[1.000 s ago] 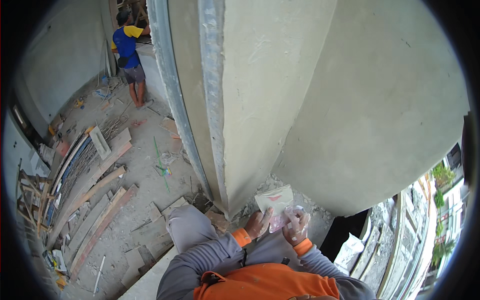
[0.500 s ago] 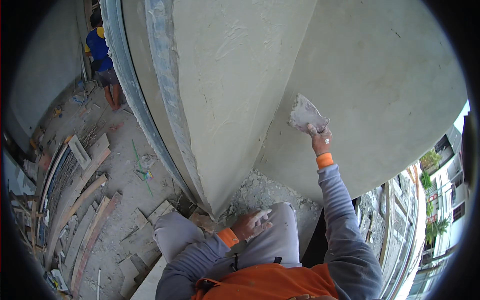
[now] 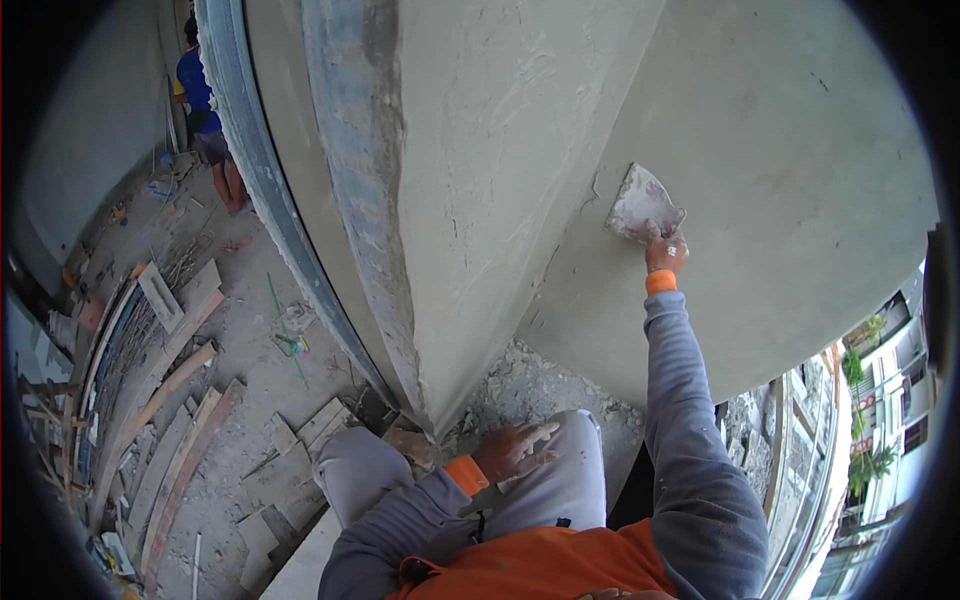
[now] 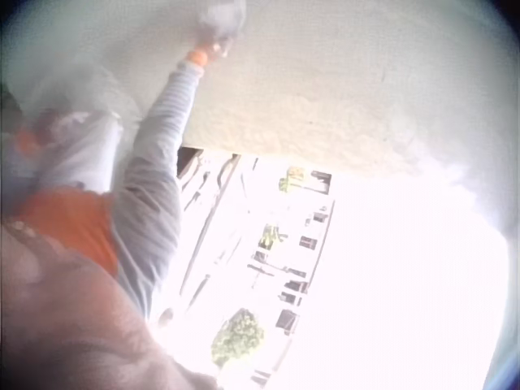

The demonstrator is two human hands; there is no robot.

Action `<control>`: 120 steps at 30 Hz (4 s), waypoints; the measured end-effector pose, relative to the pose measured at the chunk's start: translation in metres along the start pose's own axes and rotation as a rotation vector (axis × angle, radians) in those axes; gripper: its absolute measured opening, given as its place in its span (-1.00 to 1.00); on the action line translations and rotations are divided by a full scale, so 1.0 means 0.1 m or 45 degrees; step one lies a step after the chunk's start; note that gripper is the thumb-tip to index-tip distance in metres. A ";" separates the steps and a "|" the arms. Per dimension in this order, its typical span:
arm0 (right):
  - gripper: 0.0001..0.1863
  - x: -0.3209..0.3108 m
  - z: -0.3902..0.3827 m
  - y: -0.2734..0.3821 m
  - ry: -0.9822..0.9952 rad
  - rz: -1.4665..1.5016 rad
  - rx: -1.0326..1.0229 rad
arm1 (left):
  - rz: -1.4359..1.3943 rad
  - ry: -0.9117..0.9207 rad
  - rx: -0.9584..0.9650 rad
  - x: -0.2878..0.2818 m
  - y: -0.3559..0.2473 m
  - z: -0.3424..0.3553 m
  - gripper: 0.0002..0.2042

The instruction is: The person applies and smooths plaster along the walls and corners using a putty knife.

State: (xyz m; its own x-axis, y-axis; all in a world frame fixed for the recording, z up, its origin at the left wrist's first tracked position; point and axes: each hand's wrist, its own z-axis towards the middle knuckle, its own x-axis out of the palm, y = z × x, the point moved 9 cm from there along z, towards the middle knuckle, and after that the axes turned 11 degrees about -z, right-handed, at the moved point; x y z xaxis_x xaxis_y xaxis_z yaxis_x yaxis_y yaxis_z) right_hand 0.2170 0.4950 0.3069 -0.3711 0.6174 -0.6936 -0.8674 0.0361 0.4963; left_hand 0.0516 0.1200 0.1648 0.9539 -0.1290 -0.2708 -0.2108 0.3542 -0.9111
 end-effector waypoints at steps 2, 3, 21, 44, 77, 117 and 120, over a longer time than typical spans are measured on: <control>-0.51 -0.27 0.07 -0.23 0.000 0.007 0.018 | -0.043 -0.009 -0.009 -0.05 -0.06 -0.01 -0.44; -0.56 -0.43 0.08 -0.38 -0.012 0.015 0.040 | -0.071 0.016 -0.063 -0.04 -0.07 -0.02 -0.44; -0.88 0.41 -0.78 0.68 -0.062 -0.457 -1.634 | 0.104 -0.040 0.115 0.06 -0.04 -0.10 -0.51; -0.90 -0.72 -0.19 1.63 -0.331 -0.503 -1.477 | 0.089 -0.093 0.241 0.01 -0.19 -0.13 -0.52; -0.61 -2.69 1.64 3.02 -0.605 -0.868 -1.120 | -0.026 -0.017 0.118 0.05 -0.01 -0.12 -0.45; -0.40 -1.16 -3.11 0.25 0.698 0.419 -1.623 | -1.160 -0.377 -0.672 0.07 0.90 0.02 -0.73; -0.32 -0.91 -2.58 0.32 0.751 0.238 -1.626 | -1.042 -0.403 -0.655 0.00 0.94 -0.06 -0.71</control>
State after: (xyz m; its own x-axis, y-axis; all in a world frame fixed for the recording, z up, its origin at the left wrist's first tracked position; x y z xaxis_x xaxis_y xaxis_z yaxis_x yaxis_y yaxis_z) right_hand 0.1377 0.2379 0.2510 -0.3180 0.1090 -0.9418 -0.3714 -0.9283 0.0180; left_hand 0.0305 0.1473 0.0770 0.8434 0.1246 0.5226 0.5373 -0.1840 -0.8231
